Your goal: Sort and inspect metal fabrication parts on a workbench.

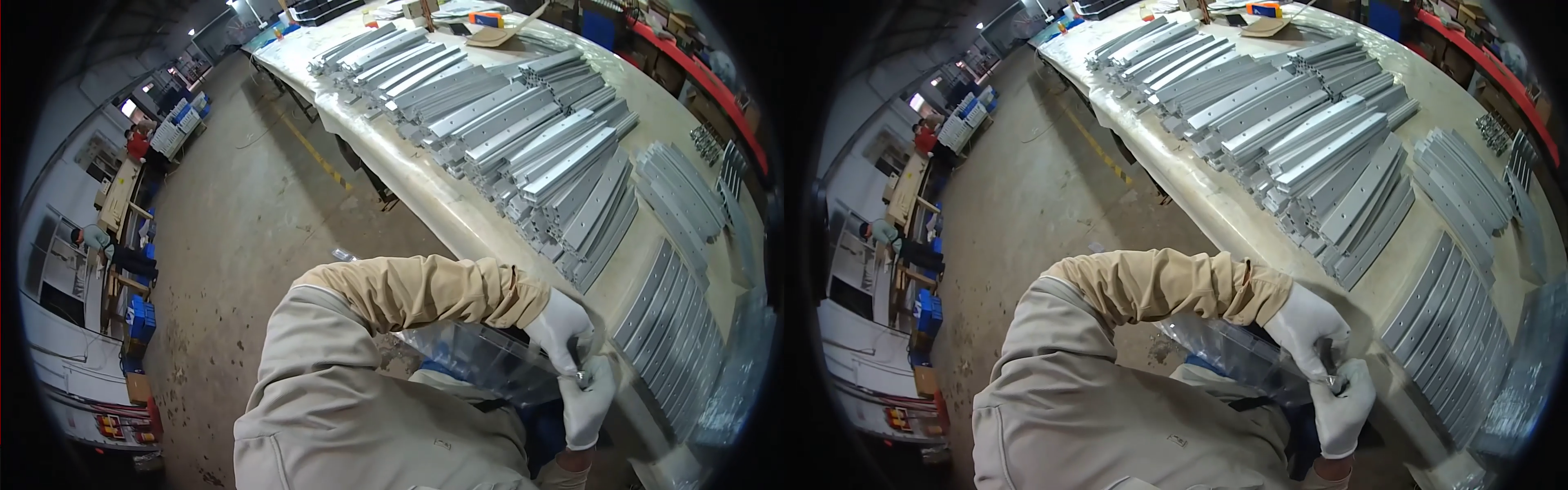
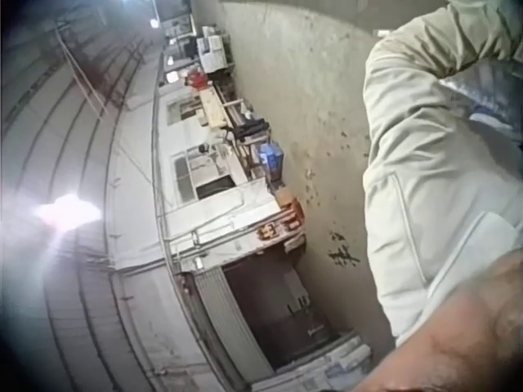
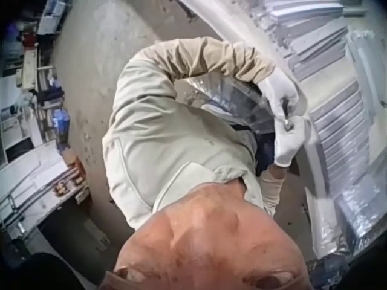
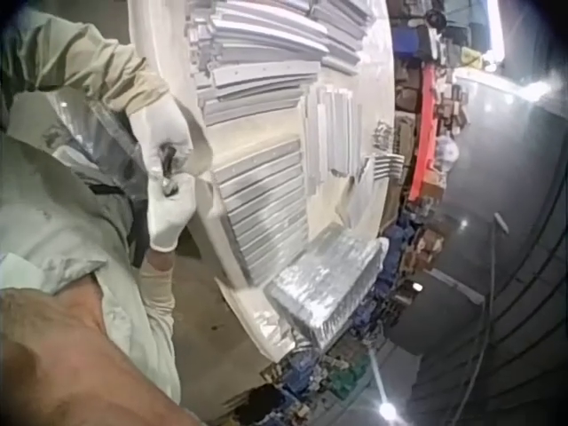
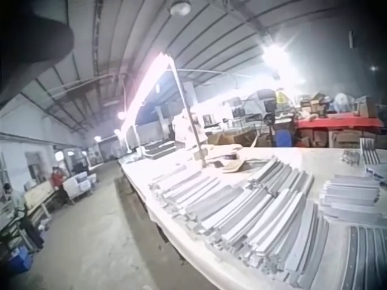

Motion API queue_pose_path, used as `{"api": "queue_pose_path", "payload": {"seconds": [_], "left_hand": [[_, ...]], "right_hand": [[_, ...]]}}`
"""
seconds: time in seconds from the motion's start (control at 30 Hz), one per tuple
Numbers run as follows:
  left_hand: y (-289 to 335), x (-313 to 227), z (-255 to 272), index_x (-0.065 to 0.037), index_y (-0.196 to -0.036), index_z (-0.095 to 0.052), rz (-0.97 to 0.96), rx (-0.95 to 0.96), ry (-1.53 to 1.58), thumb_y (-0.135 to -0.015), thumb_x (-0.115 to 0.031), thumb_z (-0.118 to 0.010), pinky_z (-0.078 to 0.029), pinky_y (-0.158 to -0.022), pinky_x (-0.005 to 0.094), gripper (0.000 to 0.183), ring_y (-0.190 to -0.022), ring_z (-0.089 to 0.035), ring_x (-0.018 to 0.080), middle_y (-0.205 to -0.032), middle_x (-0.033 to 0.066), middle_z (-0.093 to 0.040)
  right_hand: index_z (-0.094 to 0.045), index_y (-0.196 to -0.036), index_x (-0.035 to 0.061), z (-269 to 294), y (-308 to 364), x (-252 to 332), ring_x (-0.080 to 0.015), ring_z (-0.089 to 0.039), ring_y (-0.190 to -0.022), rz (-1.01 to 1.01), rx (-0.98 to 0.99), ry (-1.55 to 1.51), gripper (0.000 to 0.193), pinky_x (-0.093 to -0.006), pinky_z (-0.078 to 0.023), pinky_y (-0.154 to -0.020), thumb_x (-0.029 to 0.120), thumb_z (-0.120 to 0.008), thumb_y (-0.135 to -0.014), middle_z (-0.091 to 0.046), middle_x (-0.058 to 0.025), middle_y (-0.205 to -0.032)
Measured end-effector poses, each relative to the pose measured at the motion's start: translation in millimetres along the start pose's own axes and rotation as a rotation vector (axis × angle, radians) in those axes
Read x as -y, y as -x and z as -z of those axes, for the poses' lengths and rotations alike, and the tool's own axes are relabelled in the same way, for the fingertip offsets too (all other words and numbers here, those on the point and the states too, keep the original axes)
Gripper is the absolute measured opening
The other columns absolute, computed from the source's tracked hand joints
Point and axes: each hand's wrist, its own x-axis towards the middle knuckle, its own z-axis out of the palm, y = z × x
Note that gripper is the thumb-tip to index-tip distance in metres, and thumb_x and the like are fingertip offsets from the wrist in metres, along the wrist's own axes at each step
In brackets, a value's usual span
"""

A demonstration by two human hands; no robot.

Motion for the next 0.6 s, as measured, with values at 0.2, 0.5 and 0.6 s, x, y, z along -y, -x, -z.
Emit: {"api": "queue_pose_path", "payload": {"seconds": [0.2,0.5,0.6], "left_hand": [[13.1,-3.9,9.7,0.003,-0.11,-0.067,-0.009,0.103,-0.192,-0.088,-0.033,-0.076,-0.058,-0.061,0.0326,0.043,-0.071,-0.069,0.0203,-0.087,0.0115,-0.069],[20.7,-13.6,4.4,0.003,-0.108,-0.068,0.223,0.023,-0.132,-0.091,-0.029,-0.07,-0.059,-0.057,0.0344,0.037,-0.063,-0.07,0.0226,-0.082,0.0124,-0.07],[20.4,-20.5,2.2,0.001,-0.105,-0.07,0.227,0.063,-0.198,-0.091,-0.03,-0.069,-0.056,-0.056,0.0346,0.034,-0.059,-0.068,0.0212,-0.079,0.0113,-0.07]], "right_hand": [[-0.043,-0.081,0.0056,11.8,-8.2,-12.5,-0.0102,-0.037,-0.071,0.003,-0.016,-0.07,0.033,-0.0257,-0.035,-0.065,0.0,-0.076,-0.085,-0.039,0.001,-0.079],[-0.057,-0.096,0.001,12.8,-4.0,-14.8,-0.0106,-0.051,-0.081,-0.065,-0.008,-0.072,0.017,-0.0244,-0.044,-0.076,-0.003,-0.071,-0.087,-0.053,-0.0023,-0.09],[-0.059,-0.1,0.0002,17.0,-4.2,-18.6,-0.0126,-0.056,-0.085,-0.063,0.059,-0.107,0.018,-0.0255,-0.046,-0.079,-0.005,-0.07,-0.086,-0.057,-0.0044,-0.095]]}}
